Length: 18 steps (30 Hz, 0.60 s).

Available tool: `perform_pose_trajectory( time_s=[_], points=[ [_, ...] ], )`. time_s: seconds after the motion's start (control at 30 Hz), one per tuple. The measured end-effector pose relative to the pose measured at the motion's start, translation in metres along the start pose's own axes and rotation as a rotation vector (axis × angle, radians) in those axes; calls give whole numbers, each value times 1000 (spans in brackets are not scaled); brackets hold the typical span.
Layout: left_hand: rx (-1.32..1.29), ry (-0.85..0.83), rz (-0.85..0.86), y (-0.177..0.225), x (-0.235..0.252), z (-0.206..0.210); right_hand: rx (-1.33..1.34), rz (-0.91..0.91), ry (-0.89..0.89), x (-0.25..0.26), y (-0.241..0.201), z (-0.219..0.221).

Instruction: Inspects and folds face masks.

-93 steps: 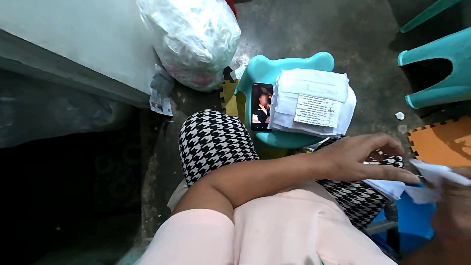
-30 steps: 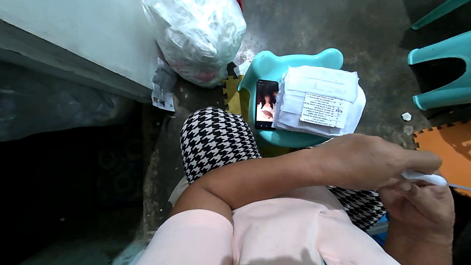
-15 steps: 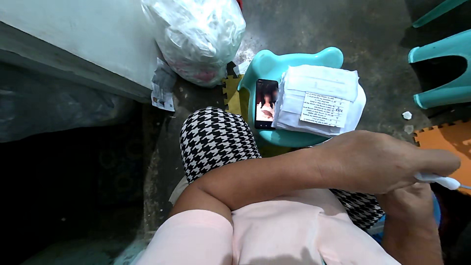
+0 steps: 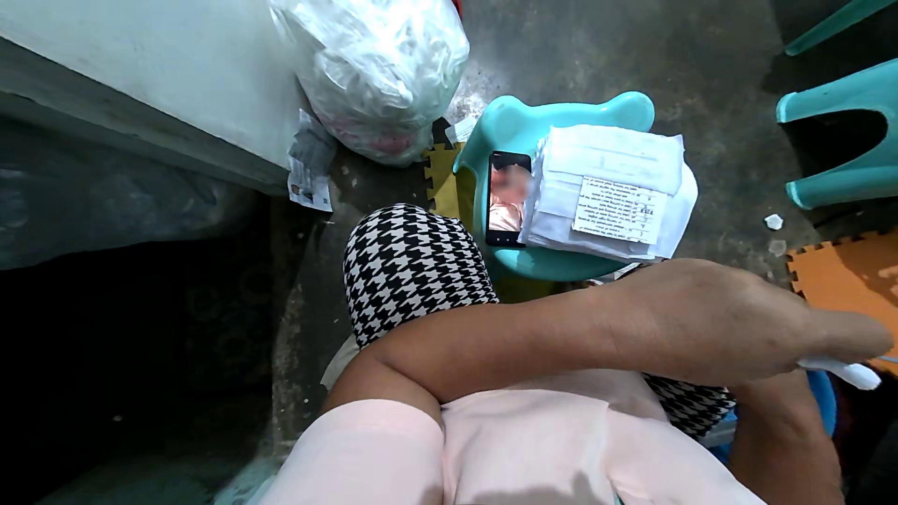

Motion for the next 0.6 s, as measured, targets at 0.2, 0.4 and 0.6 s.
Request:
perform_pose_trajectory(
  time_s=[0.2,0.4,0.6],
  points=[
    [1,125,75,13,1,-15,105,-54,71,-2,15,-5],
    [-7,195,101,16,0,-22,273,298,-28,4,-17,-5],
    [-12,274,111,18,-1,-32,734,-150,-113,5,-7,-3]
  ],
)
Point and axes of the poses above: each hand's wrist, its own x-axis towards the middle knuckle, its own z-axis out of the palm, y = z × x, the point moved 9 cm from there along x, towards the middle knuckle, and after that the axes turned 1 degree about z, right-handed, at the moved point
